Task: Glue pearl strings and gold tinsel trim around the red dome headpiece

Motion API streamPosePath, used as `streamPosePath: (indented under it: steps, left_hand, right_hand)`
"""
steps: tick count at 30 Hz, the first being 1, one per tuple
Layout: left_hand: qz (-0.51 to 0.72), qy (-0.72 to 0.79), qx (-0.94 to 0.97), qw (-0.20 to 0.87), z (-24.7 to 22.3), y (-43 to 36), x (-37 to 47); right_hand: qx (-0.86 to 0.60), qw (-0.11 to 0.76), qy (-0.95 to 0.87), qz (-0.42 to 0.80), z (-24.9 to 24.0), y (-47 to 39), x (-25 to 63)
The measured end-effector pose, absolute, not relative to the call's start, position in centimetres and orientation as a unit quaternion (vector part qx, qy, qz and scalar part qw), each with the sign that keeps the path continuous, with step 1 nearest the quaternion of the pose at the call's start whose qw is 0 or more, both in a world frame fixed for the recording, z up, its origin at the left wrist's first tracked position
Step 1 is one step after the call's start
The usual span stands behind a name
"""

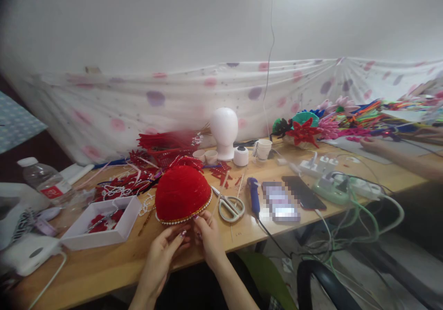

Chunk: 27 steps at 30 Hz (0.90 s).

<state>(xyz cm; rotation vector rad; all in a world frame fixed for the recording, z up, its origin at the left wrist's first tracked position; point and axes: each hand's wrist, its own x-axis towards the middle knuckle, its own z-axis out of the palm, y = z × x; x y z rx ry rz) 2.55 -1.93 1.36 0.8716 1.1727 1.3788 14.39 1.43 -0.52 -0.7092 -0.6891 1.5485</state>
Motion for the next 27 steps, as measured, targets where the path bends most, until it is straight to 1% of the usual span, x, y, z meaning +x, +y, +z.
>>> streamPosePath:
  steps: [4, 14, 23, 27]
  left_hand:
    - [0.587, 0.445, 0.338, 0.586, 2.0, -0.8, 4.0]
    - [0.640, 0.431, 0.213, 0.600, 1.6, -0.3, 4.9]
    - [0.600, 0.461, 0.242, 0.607, 0.8, -1.1, 4.3]
    - [0.606, 0.488, 0.231, 0.584, 0.4, -1.1, 4.5]
  right_hand:
    - [-0.313, 0.614, -0.281, 0.668, 0.5, 1.0, 14.2]
    - [-0.330, 0.605, -0.279, 0.669, 0.7, 0.5, 14.3]
    - [-0.347, 0.585, -0.285, 0.675, 0.3, 0.1, 14.7]
    - [-0.357, 0.575, -0.303, 0.671, 1.0, 0.1, 14.9]
